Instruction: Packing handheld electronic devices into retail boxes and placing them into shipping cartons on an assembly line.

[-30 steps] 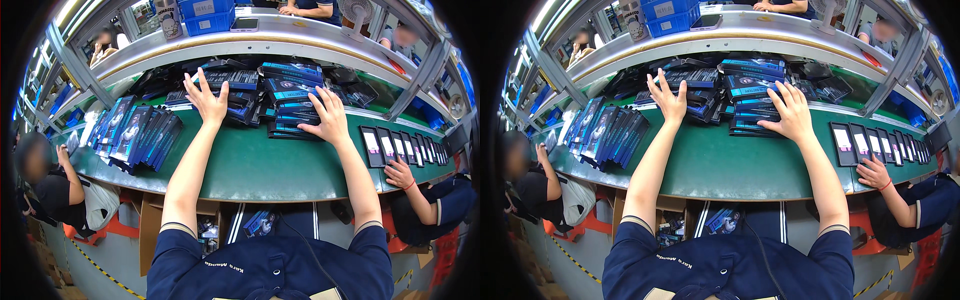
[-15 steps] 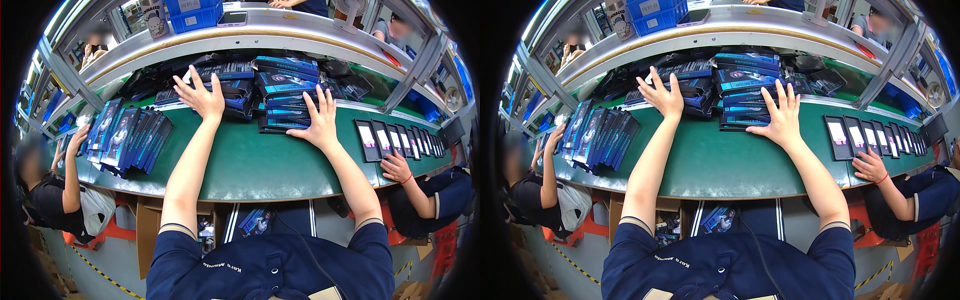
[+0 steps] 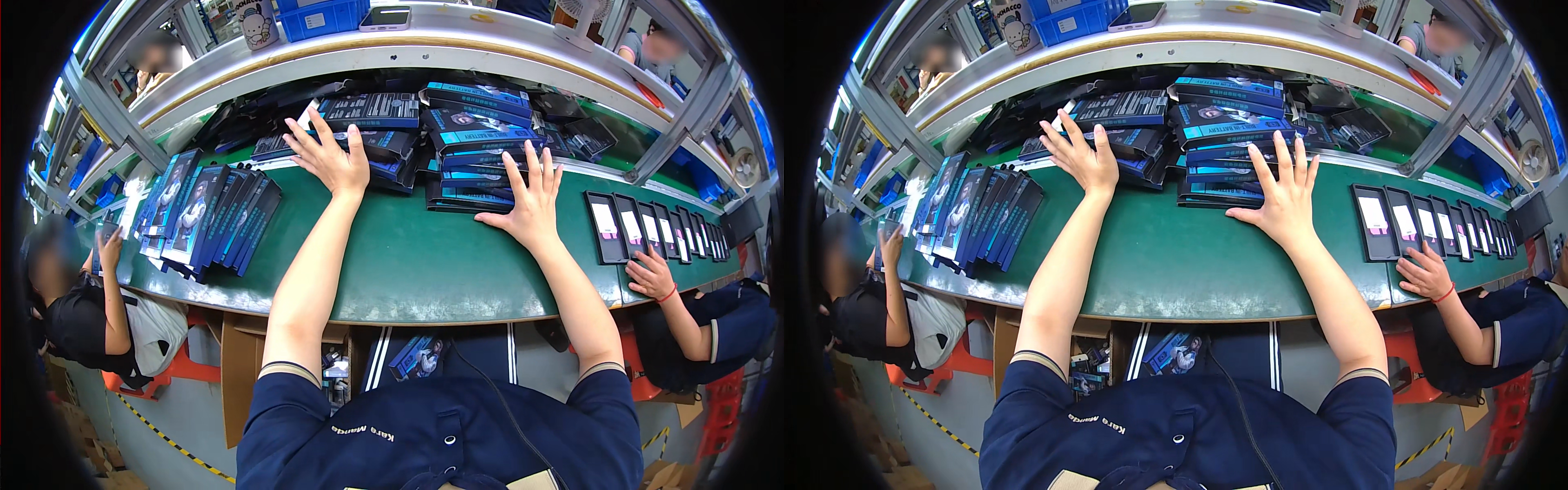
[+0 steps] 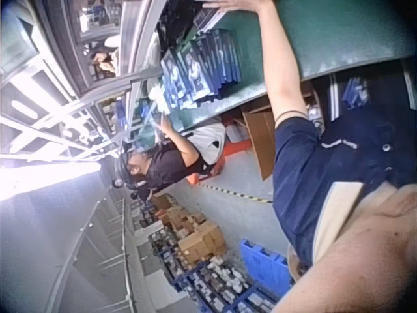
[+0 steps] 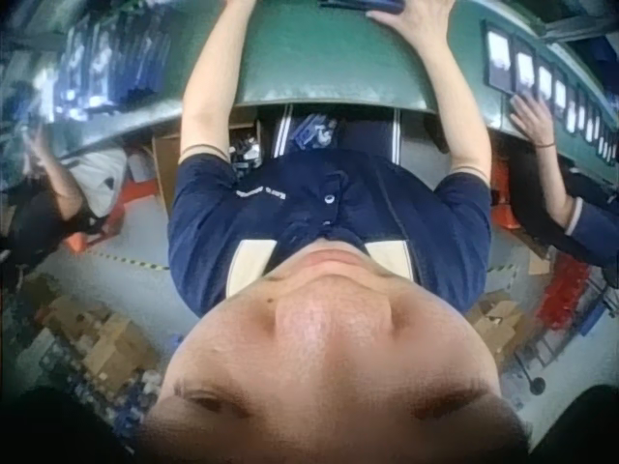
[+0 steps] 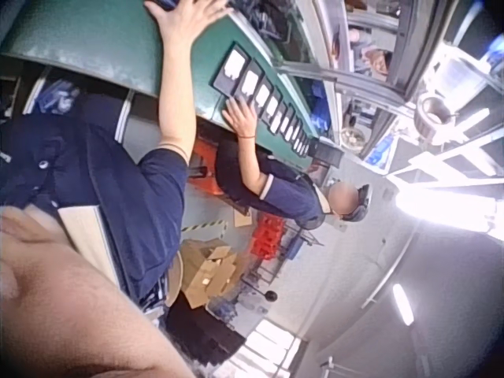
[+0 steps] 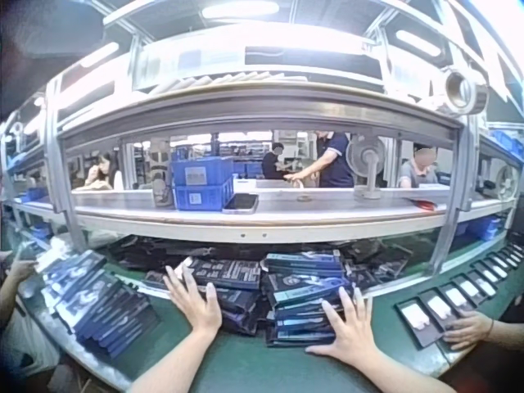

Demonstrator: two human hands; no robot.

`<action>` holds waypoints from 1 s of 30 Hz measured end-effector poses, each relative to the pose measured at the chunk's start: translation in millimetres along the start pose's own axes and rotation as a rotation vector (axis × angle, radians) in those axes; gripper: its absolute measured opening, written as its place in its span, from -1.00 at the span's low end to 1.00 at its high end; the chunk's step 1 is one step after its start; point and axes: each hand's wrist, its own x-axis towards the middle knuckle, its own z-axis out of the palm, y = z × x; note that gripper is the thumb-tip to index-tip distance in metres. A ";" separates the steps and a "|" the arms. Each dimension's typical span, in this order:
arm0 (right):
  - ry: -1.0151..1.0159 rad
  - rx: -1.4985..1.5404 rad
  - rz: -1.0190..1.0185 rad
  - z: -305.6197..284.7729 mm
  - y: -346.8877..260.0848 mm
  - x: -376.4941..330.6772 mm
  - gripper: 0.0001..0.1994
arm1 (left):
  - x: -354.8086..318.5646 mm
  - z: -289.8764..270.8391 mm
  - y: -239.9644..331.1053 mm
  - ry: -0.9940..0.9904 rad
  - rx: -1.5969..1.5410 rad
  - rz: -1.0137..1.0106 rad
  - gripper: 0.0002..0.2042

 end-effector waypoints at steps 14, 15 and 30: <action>0.016 0.033 -0.087 0.4 -15.5 -3.5 0.11 | -8.5 -6.2 4.9 0.005 0.048 0.021 -0.25; 0.017 0.044 -0.089 0.1 -15.8 -3.2 0.11 | -7.7 -7.9 7.1 0.011 0.035 0.004 -0.25; 0.578 0.434 -0.431 -55.1 -89.6 -109.8 -0.30 | -217.8 -235.3 37.0 -1.054 0.064 0.288 -0.48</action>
